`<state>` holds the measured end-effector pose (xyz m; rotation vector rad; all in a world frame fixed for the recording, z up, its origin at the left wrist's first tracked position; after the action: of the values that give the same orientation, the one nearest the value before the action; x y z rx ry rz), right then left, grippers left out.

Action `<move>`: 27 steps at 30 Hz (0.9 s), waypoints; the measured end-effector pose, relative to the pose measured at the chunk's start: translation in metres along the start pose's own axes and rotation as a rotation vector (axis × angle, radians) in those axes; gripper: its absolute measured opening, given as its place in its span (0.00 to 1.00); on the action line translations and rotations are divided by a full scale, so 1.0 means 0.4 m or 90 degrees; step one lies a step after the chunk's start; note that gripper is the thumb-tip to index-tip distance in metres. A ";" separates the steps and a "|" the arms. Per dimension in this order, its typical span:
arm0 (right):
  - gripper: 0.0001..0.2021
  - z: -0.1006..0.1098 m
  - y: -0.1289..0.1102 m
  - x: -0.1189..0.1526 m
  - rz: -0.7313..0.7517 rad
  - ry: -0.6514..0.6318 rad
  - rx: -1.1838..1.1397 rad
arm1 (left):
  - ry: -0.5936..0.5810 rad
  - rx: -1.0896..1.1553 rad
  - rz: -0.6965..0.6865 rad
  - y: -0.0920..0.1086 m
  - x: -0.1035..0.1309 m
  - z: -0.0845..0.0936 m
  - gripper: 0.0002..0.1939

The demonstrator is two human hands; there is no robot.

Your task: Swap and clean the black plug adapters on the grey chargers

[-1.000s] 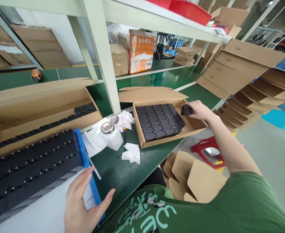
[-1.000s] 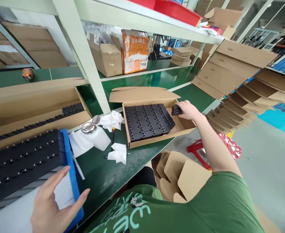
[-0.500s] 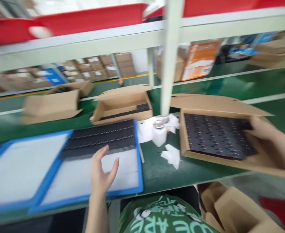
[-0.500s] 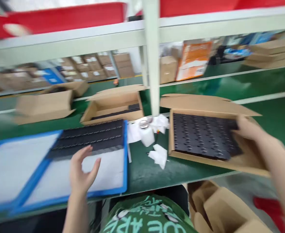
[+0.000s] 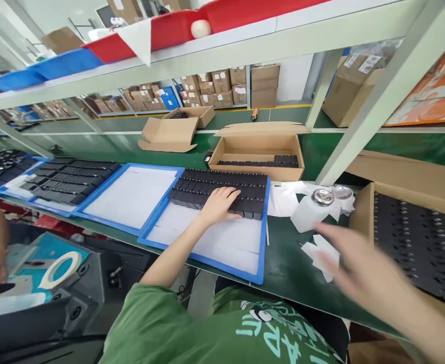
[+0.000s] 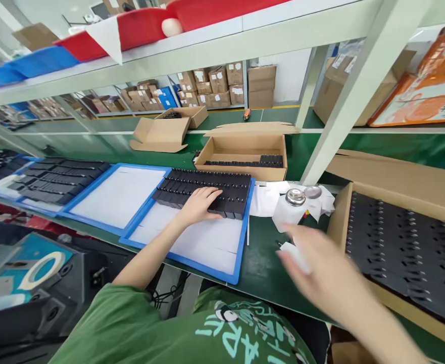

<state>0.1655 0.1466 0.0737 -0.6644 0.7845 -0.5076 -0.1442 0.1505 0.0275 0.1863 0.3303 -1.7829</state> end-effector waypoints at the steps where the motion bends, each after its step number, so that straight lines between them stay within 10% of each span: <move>1: 0.27 -0.073 -0.006 -0.021 0.006 -0.066 0.048 | -0.009 -0.012 -0.012 0.007 -0.011 -0.014 0.36; 5: 0.39 -0.303 0.063 -0.181 -0.052 -0.167 0.221 | -0.006 -0.054 -0.038 0.021 -0.019 -0.052 0.32; 10: 0.39 -0.399 0.123 -0.272 -0.089 -0.157 0.299 | 0.044 -0.045 -0.074 0.026 0.001 -0.056 0.25; 21: 0.22 -0.402 0.090 -0.265 -0.036 -0.222 0.253 | 0.078 0.034 -0.111 0.002 -0.019 -0.070 0.26; 27: 0.28 -0.233 -0.045 -0.250 -0.027 -0.177 0.194 | 0.193 0.048 -0.087 0.069 0.001 0.137 0.31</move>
<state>0.0294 0.1650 0.0846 -0.4558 0.4204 -0.5462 -0.1149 0.1266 0.0757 0.5008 0.5017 -1.9056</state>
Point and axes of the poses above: each hand's wrist, its own x-axis away from the middle knuckle, its own z-axis out of the back of the hand, y = z × x, the point moved 8 cm from there along -x, towards the middle knuckle, and after that the axes turned 14 degrees about -x, right-handed, at the moved point
